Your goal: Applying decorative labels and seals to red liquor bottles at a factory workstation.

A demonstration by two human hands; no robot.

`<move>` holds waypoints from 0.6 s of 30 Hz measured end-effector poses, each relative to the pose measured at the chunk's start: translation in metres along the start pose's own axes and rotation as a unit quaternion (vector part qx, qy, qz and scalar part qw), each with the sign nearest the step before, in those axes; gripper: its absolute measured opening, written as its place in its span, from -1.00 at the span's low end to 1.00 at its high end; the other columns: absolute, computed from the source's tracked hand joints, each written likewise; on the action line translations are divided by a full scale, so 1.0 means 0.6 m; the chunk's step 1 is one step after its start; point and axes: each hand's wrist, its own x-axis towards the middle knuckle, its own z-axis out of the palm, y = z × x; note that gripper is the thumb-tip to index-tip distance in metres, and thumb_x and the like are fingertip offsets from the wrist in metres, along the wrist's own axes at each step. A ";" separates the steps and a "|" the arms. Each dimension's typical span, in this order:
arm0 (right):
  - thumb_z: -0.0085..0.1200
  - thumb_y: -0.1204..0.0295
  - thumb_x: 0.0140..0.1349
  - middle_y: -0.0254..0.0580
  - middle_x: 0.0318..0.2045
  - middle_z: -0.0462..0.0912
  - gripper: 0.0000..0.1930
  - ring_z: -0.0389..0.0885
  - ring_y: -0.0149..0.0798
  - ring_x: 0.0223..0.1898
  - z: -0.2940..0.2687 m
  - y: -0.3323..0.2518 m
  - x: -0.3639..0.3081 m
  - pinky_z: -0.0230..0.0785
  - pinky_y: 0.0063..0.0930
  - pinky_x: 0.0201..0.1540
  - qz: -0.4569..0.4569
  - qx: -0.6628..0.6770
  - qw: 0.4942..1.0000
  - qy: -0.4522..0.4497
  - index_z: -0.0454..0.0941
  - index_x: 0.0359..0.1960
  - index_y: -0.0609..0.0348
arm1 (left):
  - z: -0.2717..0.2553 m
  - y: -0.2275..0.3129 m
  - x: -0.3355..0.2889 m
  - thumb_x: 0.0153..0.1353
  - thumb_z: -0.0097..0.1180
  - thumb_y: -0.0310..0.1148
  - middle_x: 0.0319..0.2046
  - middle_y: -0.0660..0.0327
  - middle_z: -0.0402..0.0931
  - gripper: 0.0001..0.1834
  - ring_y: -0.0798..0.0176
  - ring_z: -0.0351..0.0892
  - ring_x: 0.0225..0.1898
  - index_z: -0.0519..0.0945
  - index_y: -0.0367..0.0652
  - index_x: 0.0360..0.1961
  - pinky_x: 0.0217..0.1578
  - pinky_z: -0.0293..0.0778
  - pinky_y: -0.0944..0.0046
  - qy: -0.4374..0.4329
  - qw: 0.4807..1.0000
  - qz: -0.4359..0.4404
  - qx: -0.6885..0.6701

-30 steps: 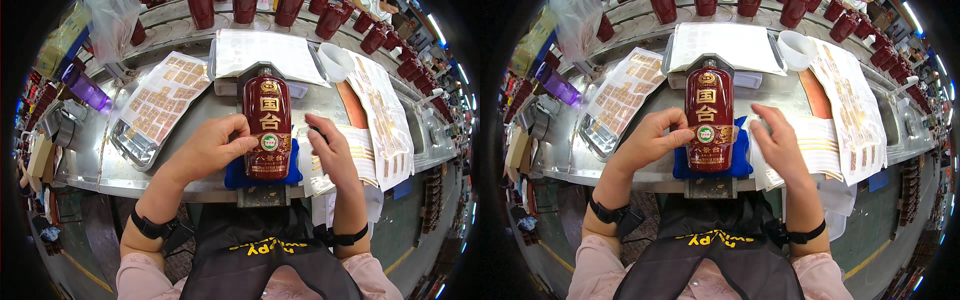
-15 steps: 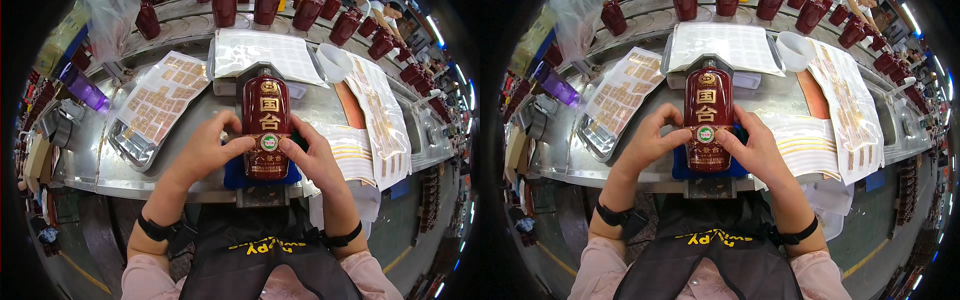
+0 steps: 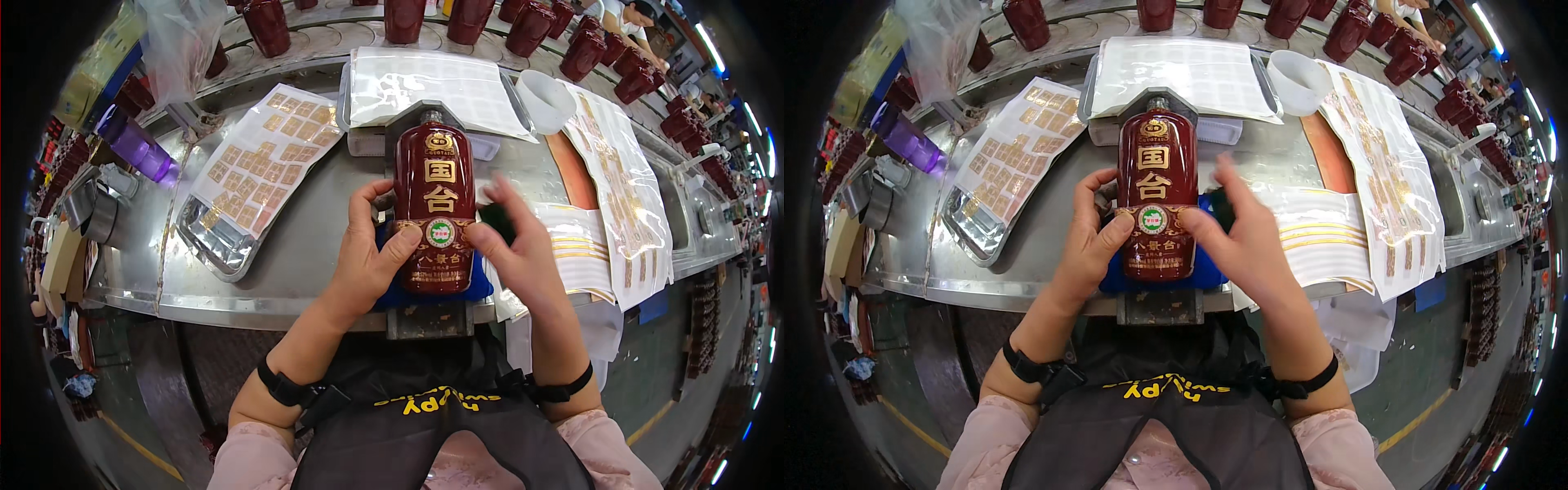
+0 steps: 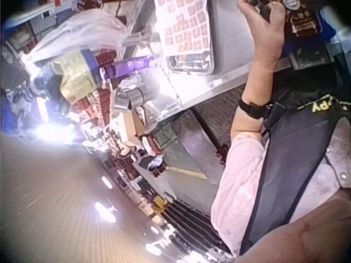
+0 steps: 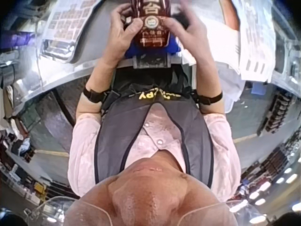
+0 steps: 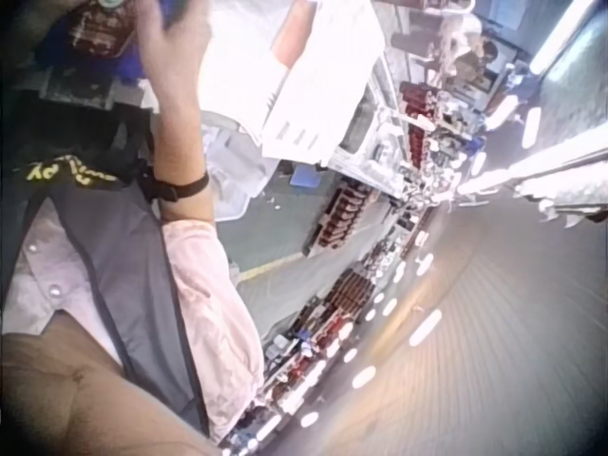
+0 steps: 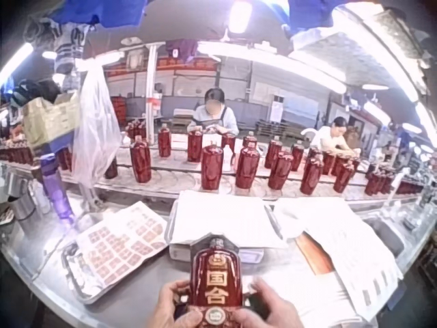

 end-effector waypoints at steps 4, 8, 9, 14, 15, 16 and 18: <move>0.05 0.58 0.29 -0.06 -0.11 0.63 -0.57 0.62 -0.38 -0.10 -0.010 -0.043 -0.023 0.46 -0.57 -0.08 -0.051 0.150 0.983 0.094 0.33 0.20 0.28 | -0.001 0.000 -0.001 0.25 0.18 -0.15 0.03 0.00 0.36 -0.30 0.22 0.36 0.06 0.15 -0.28 0.25 0.13 0.29 0.22 -0.006 1.000 0.003 0.027; 0.18 0.64 0.11 -0.11 -0.36 0.60 -0.75 0.57 -0.19 -0.42 -0.001 -0.042 -0.018 0.40 -0.40 -0.35 -0.249 -0.142 0.950 0.122 0.51 -0.15 0.23 | 0.002 0.000 0.001 0.25 0.15 -0.18 0.01 0.01 0.38 -0.32 0.24 0.37 0.03 0.15 -0.28 0.24 0.10 0.31 0.23 0.002 1.000 -0.008 0.029; 0.25 0.63 -0.06 -0.17 -0.34 0.58 -0.68 0.52 -0.14 -0.38 -0.012 -0.044 -0.012 0.34 -0.26 -0.29 -0.381 -0.215 0.895 0.086 0.56 -0.20 0.16 | 0.005 0.002 0.001 0.25 0.15 -0.19 0.01 0.01 0.39 -0.33 0.24 0.37 0.03 0.15 -0.28 0.24 0.10 0.31 0.23 0.003 1.000 -0.001 0.017; 0.24 0.58 -0.30 -0.24 -0.30 0.55 -0.55 0.47 -0.13 -0.31 -0.029 -0.059 -0.052 0.28 -0.26 -0.22 -0.362 -0.105 0.917 -0.127 0.63 -0.21 0.08 | 0.008 0.007 -0.003 0.27 0.13 -0.20 0.02 0.03 0.39 -0.35 0.26 0.37 0.04 0.15 -0.28 0.24 0.11 0.31 0.25 -0.003 0.999 -0.030 -0.013; 0.21 0.59 -0.29 -0.25 -0.29 0.55 -0.57 0.45 -0.12 -0.33 -0.023 -0.047 -0.049 0.26 -0.29 -0.23 -0.356 -0.108 0.927 -0.036 0.63 -0.23 0.06 | 0.007 0.001 -0.001 0.28 0.13 -0.20 0.02 0.03 0.39 -0.35 0.27 0.37 0.04 0.14 -0.27 0.24 0.10 0.32 0.26 0.004 1.000 -0.007 -0.012; 0.21 0.59 -0.29 -0.25 -0.29 0.55 -0.57 0.43 -0.12 -0.34 -0.024 -0.040 -0.042 0.25 -0.29 -0.23 -0.358 -0.139 0.923 -0.005 0.63 -0.23 0.05 | 0.008 -0.002 0.002 0.29 0.12 -0.20 0.02 0.04 0.39 -0.36 0.29 0.37 0.04 0.14 -0.27 0.24 0.10 0.32 0.27 0.007 1.000 0.017 -0.011; 0.20 0.59 -0.29 -0.27 -0.28 0.56 -0.57 0.40 -0.14 -0.33 -0.026 -0.021 -0.043 0.25 -0.28 -0.22 -0.378 -0.186 0.907 -0.004 0.63 -0.24 0.04 | 0.012 0.003 0.002 0.30 0.12 -0.19 0.02 0.04 0.39 -0.36 0.29 0.37 0.04 0.14 -0.27 0.24 0.10 0.32 0.27 -0.003 1.000 0.009 -0.026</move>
